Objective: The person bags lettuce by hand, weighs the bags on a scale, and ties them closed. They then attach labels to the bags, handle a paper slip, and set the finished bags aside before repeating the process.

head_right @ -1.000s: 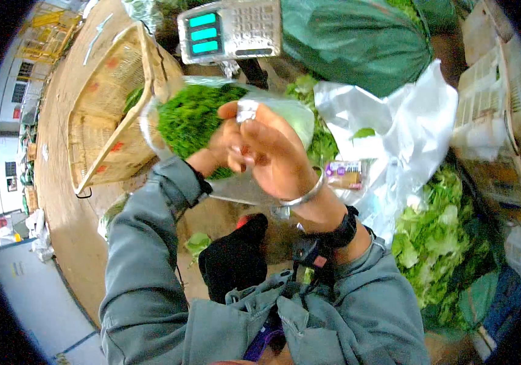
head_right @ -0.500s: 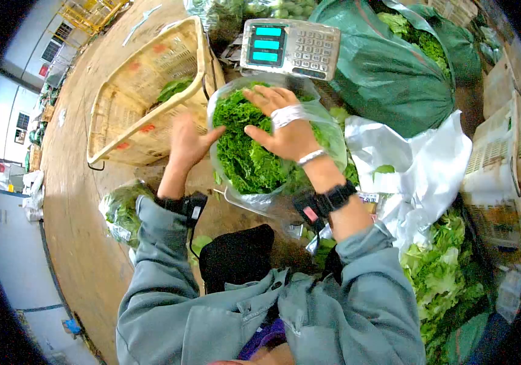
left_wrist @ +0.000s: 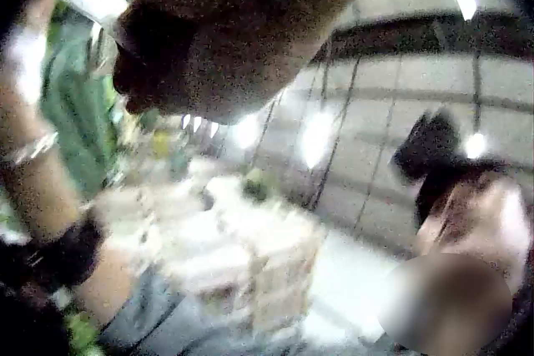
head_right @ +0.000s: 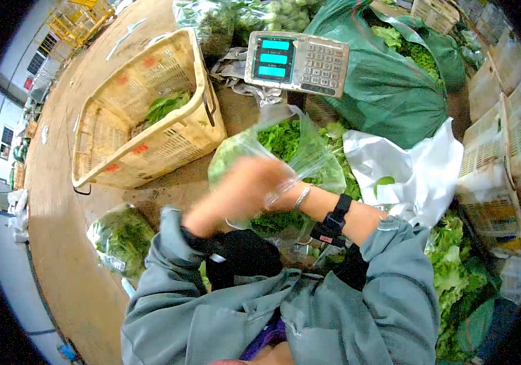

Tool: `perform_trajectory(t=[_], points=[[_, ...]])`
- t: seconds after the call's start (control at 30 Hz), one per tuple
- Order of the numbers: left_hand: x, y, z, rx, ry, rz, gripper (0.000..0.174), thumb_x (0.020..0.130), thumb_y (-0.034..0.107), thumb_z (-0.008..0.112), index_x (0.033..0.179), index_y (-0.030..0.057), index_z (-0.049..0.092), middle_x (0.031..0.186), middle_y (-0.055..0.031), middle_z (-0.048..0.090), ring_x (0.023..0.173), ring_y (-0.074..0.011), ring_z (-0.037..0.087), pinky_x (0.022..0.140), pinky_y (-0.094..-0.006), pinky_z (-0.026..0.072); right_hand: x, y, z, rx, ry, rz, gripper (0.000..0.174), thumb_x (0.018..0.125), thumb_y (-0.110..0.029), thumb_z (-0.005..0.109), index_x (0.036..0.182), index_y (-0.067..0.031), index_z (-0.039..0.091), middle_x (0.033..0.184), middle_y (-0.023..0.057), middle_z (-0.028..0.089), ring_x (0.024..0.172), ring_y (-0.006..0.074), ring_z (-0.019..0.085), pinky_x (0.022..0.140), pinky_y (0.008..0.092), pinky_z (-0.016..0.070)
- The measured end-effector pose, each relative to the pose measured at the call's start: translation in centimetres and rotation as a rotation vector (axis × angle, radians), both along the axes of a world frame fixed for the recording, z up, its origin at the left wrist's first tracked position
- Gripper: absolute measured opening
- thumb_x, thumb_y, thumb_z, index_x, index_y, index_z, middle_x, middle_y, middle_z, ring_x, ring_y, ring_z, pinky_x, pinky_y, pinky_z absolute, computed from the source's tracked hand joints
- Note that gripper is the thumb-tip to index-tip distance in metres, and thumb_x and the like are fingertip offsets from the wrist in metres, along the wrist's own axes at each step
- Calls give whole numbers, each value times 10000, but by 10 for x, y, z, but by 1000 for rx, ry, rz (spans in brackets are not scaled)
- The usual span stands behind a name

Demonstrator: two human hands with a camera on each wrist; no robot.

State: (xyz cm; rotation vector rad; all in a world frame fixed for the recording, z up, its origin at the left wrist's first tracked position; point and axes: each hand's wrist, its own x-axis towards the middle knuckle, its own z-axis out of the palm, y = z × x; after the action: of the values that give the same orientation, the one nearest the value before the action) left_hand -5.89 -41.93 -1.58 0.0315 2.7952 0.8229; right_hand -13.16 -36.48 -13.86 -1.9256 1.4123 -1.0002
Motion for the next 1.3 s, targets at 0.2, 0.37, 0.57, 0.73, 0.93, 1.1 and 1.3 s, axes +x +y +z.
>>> perform_trajectory(t=[0.2,0.37,0.57,0.73,0.93,1.1,1.3], points=[[-3,-35,-41,-66,808,-48,106,713,108,591,792,48,630,896,-138,585,758,-327,547,680,-369,453,13,14,5,215,469,95,403,842,-247,448,1220,-110,435,1246,125,437,1154,252,410,978,363,313],[-10,-60,-77,1150,210,296,283,902,183,453,1054,-20,581,918,-65,599,763,-85,524,682,-252,442,30,47,89,31,443,-143,287,812,-163,511,1089,-113,566,1211,177,460,1173,350,378,987,440,288],[7,-66,-47,862,332,187,385,837,94,505,1212,16,470,849,-48,605,711,-119,530,698,-274,433,-3,89,167,701,313,-505,143,792,-91,463,843,-12,572,809,133,614,813,239,588,688,333,454],[-7,-61,-51,393,431,-138,375,722,75,560,1096,94,542,802,-149,580,809,-313,553,684,-369,439,16,31,146,-406,982,-363,76,640,-126,510,698,-77,504,662,52,528,622,179,523,509,298,423],[8,-62,-88,472,120,-145,492,642,191,699,1077,32,532,1018,-129,579,942,-232,542,815,-350,439,-4,-27,101,-277,638,-516,148,624,-108,531,754,-43,560,736,88,550,698,283,527,674,368,430],[-9,-66,-83,846,17,-173,413,726,134,657,1104,22,532,1027,-76,586,927,-168,539,834,-308,429,-32,-35,112,123,380,-367,225,598,-74,529,803,-11,599,797,161,606,774,329,574,709,372,459],[-10,-65,-70,812,150,-1,340,928,293,357,749,53,519,688,-4,497,687,-129,452,636,-274,370,-74,12,131,299,99,-247,353,696,-80,572,1045,-28,574,930,138,604,848,201,578,746,311,464]])
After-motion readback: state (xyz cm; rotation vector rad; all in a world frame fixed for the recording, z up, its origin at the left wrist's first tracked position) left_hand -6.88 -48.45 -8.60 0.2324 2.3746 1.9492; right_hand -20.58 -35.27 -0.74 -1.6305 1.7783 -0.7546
